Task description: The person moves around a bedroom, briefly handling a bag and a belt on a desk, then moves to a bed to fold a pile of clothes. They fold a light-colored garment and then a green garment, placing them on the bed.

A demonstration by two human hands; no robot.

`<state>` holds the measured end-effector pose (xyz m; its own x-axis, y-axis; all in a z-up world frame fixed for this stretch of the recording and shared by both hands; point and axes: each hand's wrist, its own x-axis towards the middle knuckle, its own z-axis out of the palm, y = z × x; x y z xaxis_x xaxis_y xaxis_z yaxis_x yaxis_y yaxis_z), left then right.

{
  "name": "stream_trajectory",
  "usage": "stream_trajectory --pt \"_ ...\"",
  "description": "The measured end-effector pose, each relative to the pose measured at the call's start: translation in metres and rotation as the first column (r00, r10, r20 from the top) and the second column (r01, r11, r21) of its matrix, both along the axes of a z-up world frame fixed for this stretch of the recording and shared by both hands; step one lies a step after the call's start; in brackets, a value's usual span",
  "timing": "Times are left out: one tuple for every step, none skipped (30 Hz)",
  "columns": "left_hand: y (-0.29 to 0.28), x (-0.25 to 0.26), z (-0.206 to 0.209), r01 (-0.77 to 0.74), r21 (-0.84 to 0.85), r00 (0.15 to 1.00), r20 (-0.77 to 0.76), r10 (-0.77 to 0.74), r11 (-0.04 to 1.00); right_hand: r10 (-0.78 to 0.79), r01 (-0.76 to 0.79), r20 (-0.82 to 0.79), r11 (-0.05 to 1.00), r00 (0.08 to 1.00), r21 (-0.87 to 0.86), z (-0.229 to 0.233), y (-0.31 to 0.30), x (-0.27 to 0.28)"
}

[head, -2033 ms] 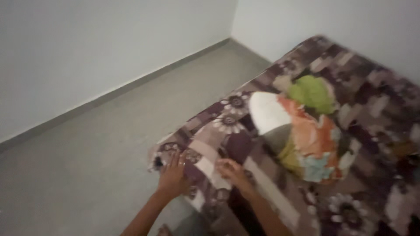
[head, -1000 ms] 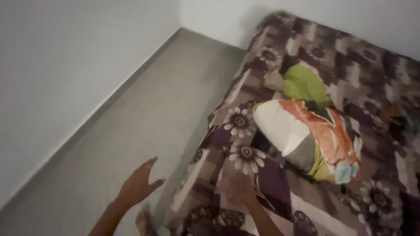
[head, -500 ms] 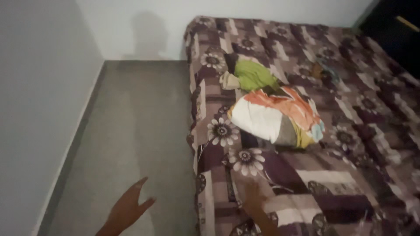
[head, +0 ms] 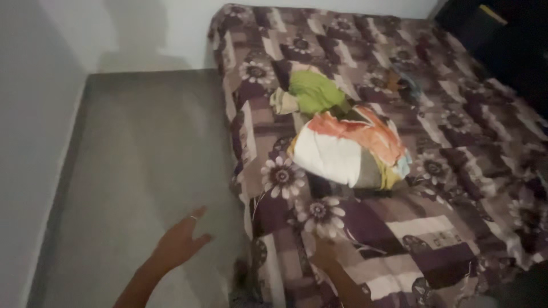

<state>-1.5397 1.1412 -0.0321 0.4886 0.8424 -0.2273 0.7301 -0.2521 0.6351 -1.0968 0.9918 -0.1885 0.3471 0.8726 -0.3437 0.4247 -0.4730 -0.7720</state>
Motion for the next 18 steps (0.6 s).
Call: stream_trajectory --pt "0.019 0.005 -0.003 0.027 0.035 0.999 0.027 -0.028 0.999 0.014 -0.014 0.002 0.999 1.000 -0.033 0.003 0.004 0.004" --pt "0.044 0.012 -0.005 0.055 0.023 0.998 0.026 -0.056 0.998 0.021 -0.021 0.005 0.998 1.000 -0.056 0.008 0.019 0.010" --pt "0.065 0.020 -0.008 0.083 0.012 0.996 0.025 -0.083 0.996 0.030 -0.030 0.008 0.997 1.000 -0.070 0.014 0.038 0.021" --pt "0.080 0.027 -0.015 0.112 -0.003 0.993 0.021 -0.112 0.994 0.046 -0.045 0.008 0.995 0.999 -0.087 0.019 0.048 0.029" --pt "0.094 0.035 -0.023 0.093 -0.019 0.995 0.031 -0.093 0.995 0.062 -0.061 0.011 0.993 0.998 -0.104 0.023 0.056 0.038" --pt "0.108 0.042 -0.032 0.074 -0.039 0.997 0.036 -0.073 0.996 0.074 -0.072 0.007 0.990 0.997 -0.118 0.026 0.065 0.043" --pt "0.124 0.047 -0.040 0.056 -0.059 0.998 0.041 -0.054 0.997 0.084 -0.083 0.003 0.988 0.996 -0.132 0.028 0.073 0.046" --pt "0.135 0.049 -0.048 0.075 -0.048 0.997 0.029 -0.073 0.996 0.089 -0.089 -0.004 0.985 0.996 -0.145 0.028 0.078 0.042" --pt "0.147 0.054 -0.055 0.093 -0.038 0.996 0.016 -0.093 0.995 0.093 -0.095 -0.017 0.983 0.995 -0.159 0.027 0.083 0.038" --pt "0.160 0.060 -0.061 0.119 -0.032 0.993 0.005 -0.119 0.992 0.098 -0.101 -0.022 0.980 0.995 -0.173 0.026 0.087 0.033" --pt "0.173 0.064 -0.064 0.158 -0.023 0.987 0.009 -0.157 0.987 0.103 -0.106 -0.030 0.977 0.994 -0.184 0.023 0.092 0.026" --pt "0.188 0.070 -0.065 0.200 -0.011 0.980 0.014 -0.200 0.980 0.099 -0.103 -0.031 0.976 0.995 -0.191 0.021 0.100 0.019" --pt "0.203 0.074 -0.065 0.243 0.002 0.970 0.019 -0.243 0.970 0.094 -0.098 -0.031 0.974 0.995 -0.202 0.018 0.106 0.011" --pt "0.216 0.077 -0.063 0.259 0.001 0.965 0.034 -0.259 0.966 0.093 -0.099 -0.039 0.972 0.995 -0.212 0.013 0.110 -0.002" --pt "0.230 0.081 -0.059 0.275 0.000 0.960 0.049 -0.275 0.961 0.089 -0.096 -0.042 0.969 0.995 -0.227 0.009 0.116 -0.014" --pt "0.240 0.087 -0.056 0.296 -0.006 0.953 0.065 -0.295 0.955 0.088 -0.096 -0.042 0.964 0.995 -0.248 0.005 0.114 -0.027" --pt "0.251 0.089 -0.051 0.328 -0.039 0.944 0.063 -0.325 0.944 0.097 -0.104 -0.040 0.961 0.994 -0.257 0.003 0.119 -0.037" --pt "0.265 0.091 -0.043 0.353 -0.064 0.935 0.067 -0.349 0.933 0.093 -0.091 -0.003 0.971 0.996 -0.223 0.003 0.130 -0.042"
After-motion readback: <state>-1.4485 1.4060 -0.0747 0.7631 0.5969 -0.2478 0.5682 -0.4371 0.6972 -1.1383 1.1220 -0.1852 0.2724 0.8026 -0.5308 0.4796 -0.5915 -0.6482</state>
